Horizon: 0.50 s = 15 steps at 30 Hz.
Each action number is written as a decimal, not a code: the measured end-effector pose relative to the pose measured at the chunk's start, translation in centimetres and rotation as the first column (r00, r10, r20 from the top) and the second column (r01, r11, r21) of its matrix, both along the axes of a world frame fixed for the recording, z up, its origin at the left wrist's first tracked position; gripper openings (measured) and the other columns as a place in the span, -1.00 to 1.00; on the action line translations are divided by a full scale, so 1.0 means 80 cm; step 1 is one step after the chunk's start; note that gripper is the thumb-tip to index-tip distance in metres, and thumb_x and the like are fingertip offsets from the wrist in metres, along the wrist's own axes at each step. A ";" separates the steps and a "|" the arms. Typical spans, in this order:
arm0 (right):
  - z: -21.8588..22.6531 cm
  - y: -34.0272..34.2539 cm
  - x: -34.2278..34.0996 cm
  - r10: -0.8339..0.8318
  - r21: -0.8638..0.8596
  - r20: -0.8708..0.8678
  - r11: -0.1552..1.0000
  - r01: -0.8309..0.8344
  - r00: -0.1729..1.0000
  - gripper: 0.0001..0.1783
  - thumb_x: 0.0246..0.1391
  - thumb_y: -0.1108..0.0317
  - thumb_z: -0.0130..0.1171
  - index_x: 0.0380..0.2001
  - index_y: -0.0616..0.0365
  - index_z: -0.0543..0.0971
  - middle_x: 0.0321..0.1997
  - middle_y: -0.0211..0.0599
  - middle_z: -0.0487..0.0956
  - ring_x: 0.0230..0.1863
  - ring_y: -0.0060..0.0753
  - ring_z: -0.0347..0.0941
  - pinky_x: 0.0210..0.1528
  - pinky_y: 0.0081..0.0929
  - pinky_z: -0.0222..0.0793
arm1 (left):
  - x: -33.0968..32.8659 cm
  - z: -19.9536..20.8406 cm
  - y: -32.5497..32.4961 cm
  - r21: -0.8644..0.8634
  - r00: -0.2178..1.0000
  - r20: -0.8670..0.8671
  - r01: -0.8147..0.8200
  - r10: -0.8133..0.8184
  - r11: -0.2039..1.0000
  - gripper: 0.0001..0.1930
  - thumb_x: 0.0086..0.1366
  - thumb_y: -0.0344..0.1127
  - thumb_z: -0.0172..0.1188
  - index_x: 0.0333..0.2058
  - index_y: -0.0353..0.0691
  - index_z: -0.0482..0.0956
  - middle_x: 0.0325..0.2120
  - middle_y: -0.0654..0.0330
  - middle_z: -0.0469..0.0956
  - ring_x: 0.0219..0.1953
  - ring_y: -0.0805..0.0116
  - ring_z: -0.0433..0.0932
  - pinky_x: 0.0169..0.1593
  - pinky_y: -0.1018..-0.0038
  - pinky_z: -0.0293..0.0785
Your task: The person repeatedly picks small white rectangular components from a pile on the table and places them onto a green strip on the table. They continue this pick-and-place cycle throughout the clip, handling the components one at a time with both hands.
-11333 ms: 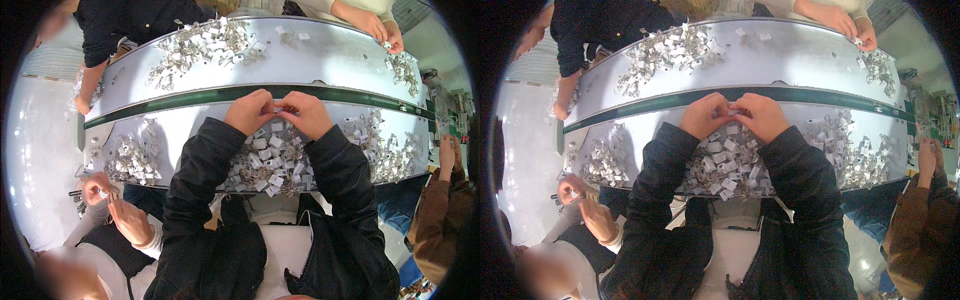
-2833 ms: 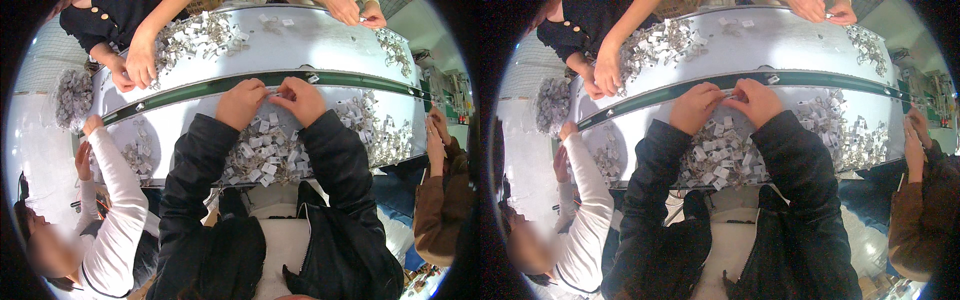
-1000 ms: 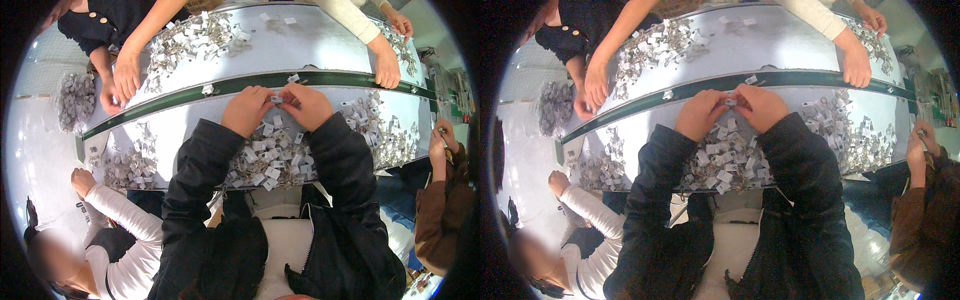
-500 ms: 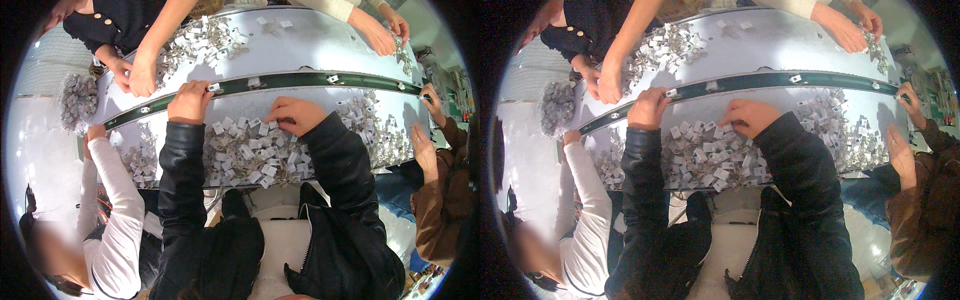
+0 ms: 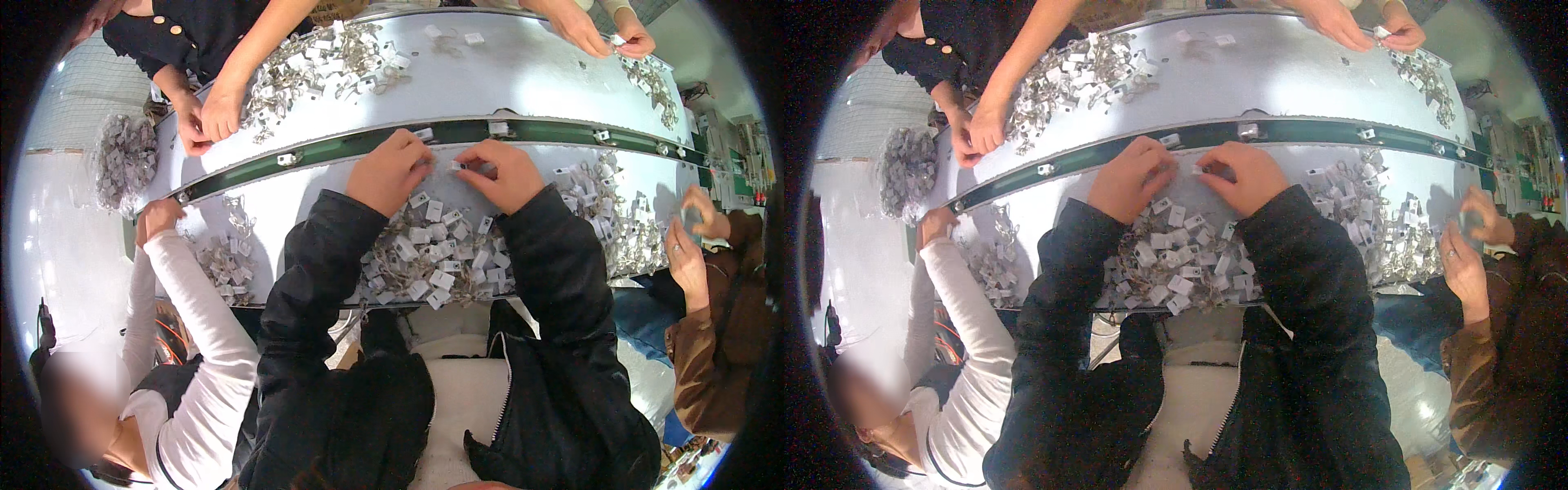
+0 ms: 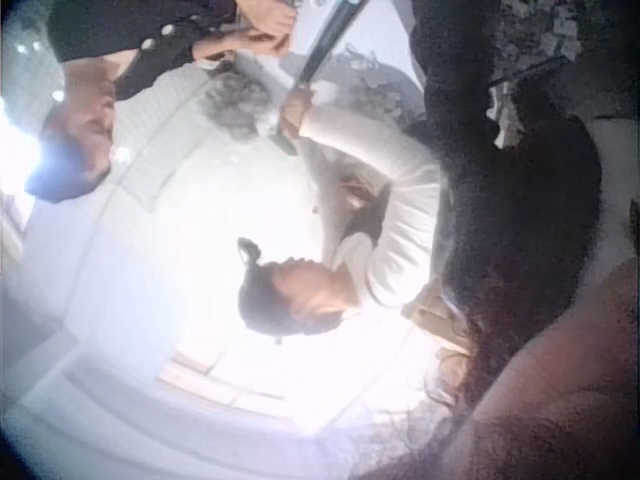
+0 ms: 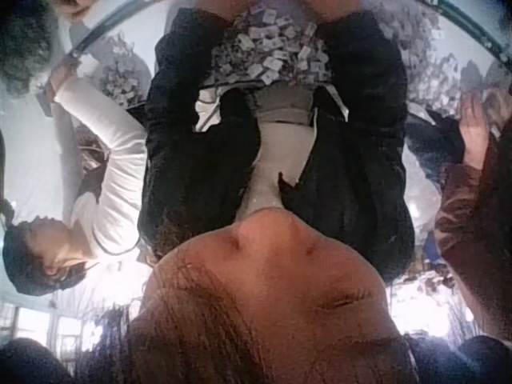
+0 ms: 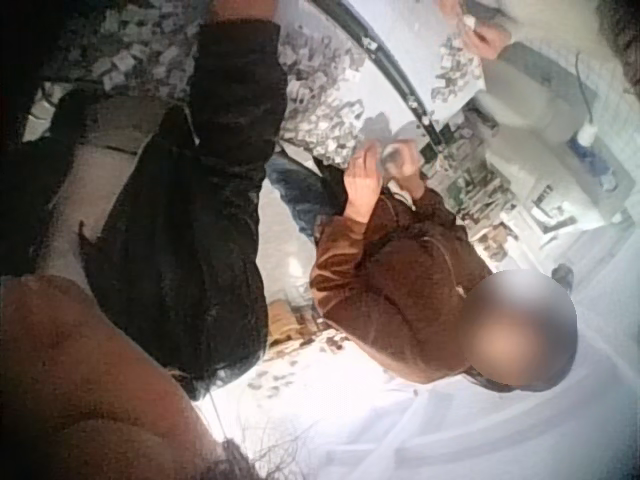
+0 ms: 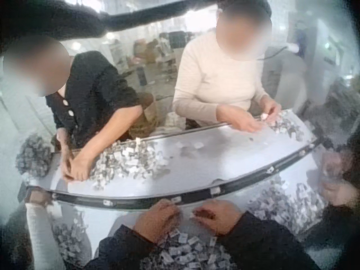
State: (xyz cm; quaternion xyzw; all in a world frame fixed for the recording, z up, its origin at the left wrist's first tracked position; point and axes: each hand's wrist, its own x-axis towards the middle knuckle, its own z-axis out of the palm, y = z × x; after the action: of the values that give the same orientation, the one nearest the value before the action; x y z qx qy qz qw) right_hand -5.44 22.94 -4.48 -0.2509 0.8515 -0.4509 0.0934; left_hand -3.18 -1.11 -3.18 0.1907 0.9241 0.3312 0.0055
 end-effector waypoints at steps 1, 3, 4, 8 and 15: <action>0.000 0.000 0.000 -0.015 0.011 0.005 1.000 0.015 1.000 -0.75 0.16 0.39 0.34 -0.09 0.18 0.67 -0.16 -0.24 0.65 -0.18 -0.33 0.63 -0.24 -0.42 0.58 | -0.004 -0.005 -0.002 0.092 1.000 0.022 -0.005 0.003 0.996 -0.80 0.28 -0.32 0.32 -0.13 -0.15 0.64 -0.30 0.13 0.59 -0.20 0.10 0.65 -0.17 0.28 0.58; 0.000 0.001 0.000 -0.010 -0.027 0.014 1.000 0.011 1.000 -0.76 0.14 0.40 0.35 -0.10 0.17 0.69 -0.16 -0.24 0.65 -0.14 -0.28 0.62 -0.18 -0.38 0.58 | -0.011 -0.013 -0.007 0.213 0.983 0.180 -0.060 0.021 0.975 -0.85 0.28 -0.34 0.31 -0.19 -0.16 0.65 -0.36 0.12 0.58 -0.21 0.10 0.65 -0.18 0.28 0.58; -0.001 0.000 0.001 -0.011 -0.038 0.030 0.999 0.012 0.999 -0.76 0.13 0.41 0.35 -0.11 0.17 0.69 -0.16 -0.24 0.65 -0.12 -0.26 0.61 -0.15 -0.36 0.57 | -0.013 -0.014 -0.009 0.228 0.988 0.148 -0.068 0.035 0.971 -0.89 0.27 -0.36 0.30 -0.23 -0.17 0.64 -0.40 0.11 0.55 -0.24 0.10 0.64 -0.20 0.27 0.57; -0.008 -0.010 0.003 0.130 0.133 -0.339 0.987 -0.090 0.932 -0.76 0.04 0.41 0.40 -0.17 0.12 0.71 -0.17 -0.24 0.65 -0.03 -0.17 0.57 0.00 -0.27 0.53 | -0.007 -0.007 -0.002 -0.024 0.997 0.017 -0.073 0.073 0.997 -0.93 0.26 -0.39 0.27 -0.29 -0.20 0.62 -0.44 0.14 0.53 -0.29 0.10 0.61 -0.24 0.28 0.56; -0.008 -0.012 0.005 0.030 -0.001 -0.218 1.000 -0.031 0.975 -0.79 0.00 0.37 0.43 -0.26 0.04 0.65 -0.21 -0.21 0.63 -0.08 -0.09 0.58 -0.06 -0.22 0.53 | 0.007 0.013 0.011 -0.250 0.970 -0.154 0.147 -0.189 0.957 -0.88 0.26 -0.38 0.27 -0.22 -0.17 0.63 -0.31 0.15 0.57 -0.20 0.08 0.59 -0.23 0.29 0.58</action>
State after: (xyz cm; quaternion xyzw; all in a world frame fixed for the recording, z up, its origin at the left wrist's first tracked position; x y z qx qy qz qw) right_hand -5.06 21.96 -5.13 -0.3122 0.8517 -0.4208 0.0059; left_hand -2.60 -0.23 -2.10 0.2955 0.9340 0.1990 -0.0255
